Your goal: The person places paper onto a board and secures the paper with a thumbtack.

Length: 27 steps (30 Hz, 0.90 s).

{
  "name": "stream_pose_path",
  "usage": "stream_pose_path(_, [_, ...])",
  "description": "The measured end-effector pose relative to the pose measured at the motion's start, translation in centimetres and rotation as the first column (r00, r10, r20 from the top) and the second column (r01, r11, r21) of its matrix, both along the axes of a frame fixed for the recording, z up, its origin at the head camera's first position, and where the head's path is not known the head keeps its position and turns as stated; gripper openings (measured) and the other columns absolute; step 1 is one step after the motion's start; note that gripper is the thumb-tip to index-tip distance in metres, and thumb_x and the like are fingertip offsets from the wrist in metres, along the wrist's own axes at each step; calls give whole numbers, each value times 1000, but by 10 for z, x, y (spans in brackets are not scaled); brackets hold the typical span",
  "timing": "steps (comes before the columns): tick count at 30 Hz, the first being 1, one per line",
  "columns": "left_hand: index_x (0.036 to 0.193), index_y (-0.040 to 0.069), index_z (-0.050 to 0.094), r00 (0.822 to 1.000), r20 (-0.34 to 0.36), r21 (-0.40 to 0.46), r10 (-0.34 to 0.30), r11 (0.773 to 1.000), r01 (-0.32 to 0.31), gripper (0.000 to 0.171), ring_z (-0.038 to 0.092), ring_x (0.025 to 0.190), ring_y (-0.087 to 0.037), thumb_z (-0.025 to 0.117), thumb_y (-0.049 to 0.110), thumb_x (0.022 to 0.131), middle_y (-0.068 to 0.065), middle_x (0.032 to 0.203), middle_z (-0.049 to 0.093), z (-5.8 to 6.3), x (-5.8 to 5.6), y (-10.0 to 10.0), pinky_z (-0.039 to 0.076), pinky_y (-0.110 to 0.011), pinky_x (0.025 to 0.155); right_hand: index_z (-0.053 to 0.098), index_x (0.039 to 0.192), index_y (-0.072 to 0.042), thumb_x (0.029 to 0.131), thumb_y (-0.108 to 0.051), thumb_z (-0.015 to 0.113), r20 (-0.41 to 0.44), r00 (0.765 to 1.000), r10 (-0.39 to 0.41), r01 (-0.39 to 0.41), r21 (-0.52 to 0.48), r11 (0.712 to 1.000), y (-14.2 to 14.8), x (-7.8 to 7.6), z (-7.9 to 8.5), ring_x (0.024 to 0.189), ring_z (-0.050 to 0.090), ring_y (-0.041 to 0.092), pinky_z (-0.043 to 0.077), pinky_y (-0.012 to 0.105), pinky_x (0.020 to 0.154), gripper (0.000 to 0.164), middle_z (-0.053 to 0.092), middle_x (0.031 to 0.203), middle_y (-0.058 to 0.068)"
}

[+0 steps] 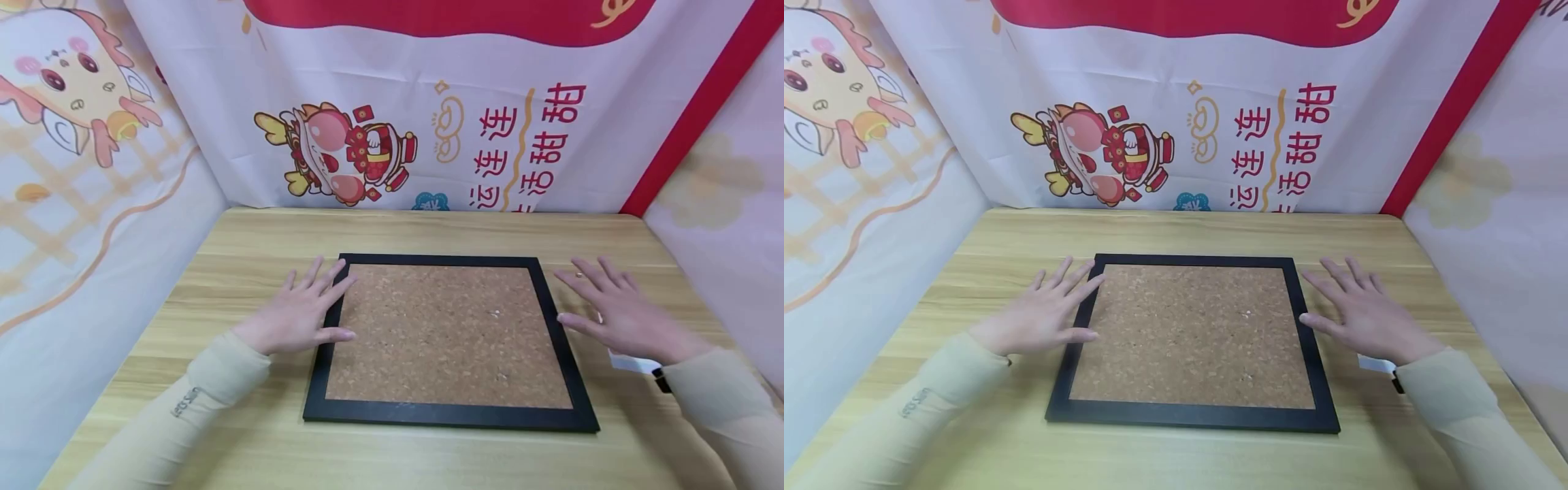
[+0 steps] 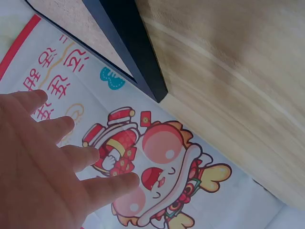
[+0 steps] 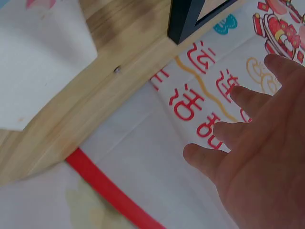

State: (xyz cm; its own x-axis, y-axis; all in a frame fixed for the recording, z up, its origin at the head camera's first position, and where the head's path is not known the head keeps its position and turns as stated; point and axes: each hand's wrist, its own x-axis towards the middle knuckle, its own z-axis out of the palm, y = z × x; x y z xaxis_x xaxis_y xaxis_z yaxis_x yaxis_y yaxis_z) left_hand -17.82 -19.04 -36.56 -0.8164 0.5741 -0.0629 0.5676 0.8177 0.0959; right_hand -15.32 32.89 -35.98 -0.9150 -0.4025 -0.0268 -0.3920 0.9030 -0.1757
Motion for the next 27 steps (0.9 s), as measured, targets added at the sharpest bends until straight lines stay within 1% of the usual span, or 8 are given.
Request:
stream_pose_path(4, [161, 28, 9, 1000, 5, 2, 13, 1000, -13, 92, -6, 149, -40, 51, 69, 90, -7, 166, -1, 2, -1, -5, 8, -72, 108, 20, 160, -21, 98, -50, 55, 4, 999, -43, 43, -24, 999, 16, 3, 2, 145, -15, 49, -10, 67, 109, 77, 10, 161, 25])
stream_pose_path(8, [160, 32, 6, 1000, 8, 3, 26, 1000, -26, 91, -8, 149, -39, 52, 68, 91, -7, 166, -1, 2, -2, -12, 8, -73, 107, 27, 157, -12, 99, -48, 56, 8, 996, -93, 93, -55, 994, 32, 5, -4, 142, -11, 57, -6, 67, 110, 75, 14, 158, 31])
stream_pose_path(12, [161, 28, 10, 999, 17, 7, 37, 999, -37, 91, -4, 149, -40, 52, 68, 91, -8, 166, 2, -3, -1, -20, 11, -73, 107, 34, 151, -3, 96, -46, 62, 9, 991, -136, 136, -33, 990, 49, 6, -15, 135, 9, 66, 13, 75, 104, 76, 24, 150, 37])
stream_pose_path(16, [160, 16, 18, 997, -9, 45, 71, 996, -71, 89, 23, 144, -45, 56, 61, 93, -18, 160, 24, -7, 1, -24, 22, -69, 107, 42, 142, 9, 94, -43, 65, 35, 981, -192, 191, 17, 981, 67, 3, -25, 123, 36, 63, 30, 73, 96, 74, 39, 138, 42])
stream_pose_path(20, [156, 4, 26, 985, -20, 175, 173, 970, -167, 81, 51, 124, -45, 61, 46, 96, -27, 140, 49, -8, 4, -22, 39, -62, 100, 46, 133, 17, 97, -40, 61, 118, 956, -268, 267, 24, 964, 84, 4, -29, 115, 46, 61, 37, 68, 93, 69, 48, 128, 43])
stream_pose_path(23, [152, -2, 33, 969, 47, 264, 241, 933, -245, 75, 62, 105, -37, 62, 40, 97, -24, 124, 60, -11, 6, -17, 47, -56, 90, 51, 128, 18, 97, -37, 62, 163, 933, -322, 324, 15, 946, 92, 6, -31, 103, 53, 57, 44, 63, 84, 63, 55, 117, 42])
stream_pose_path(25, [150, -5, 34, 960, 126, 288, 249, 917, -275, 75, 65, 90, -29, 62, 40, 97, -17, 110, 66, -16, 7, -14, 51, -50, 81, 59, 112, 13, 97, -34, 62, 167, 924, -343, 347, 10, 938, 95, 6, -33, 83, 57, 46, 47, 52, 71, 49, 61, 93, 34])
stream_pose_path(27, [150, -8, 32, 948, 205, 273, 244, 916, -295, 79, 62, 80, -21, 61, 42, 97, -11, 99, 68, -22, 9, -12, 51, -44, 75, 59, 93, 6, 96, -34, 61, 168, 918, -359, 362, 16, 932, 94, 5, -35, 68, 52, 33, 42, 42, 61, 40, 55, 73, 19])
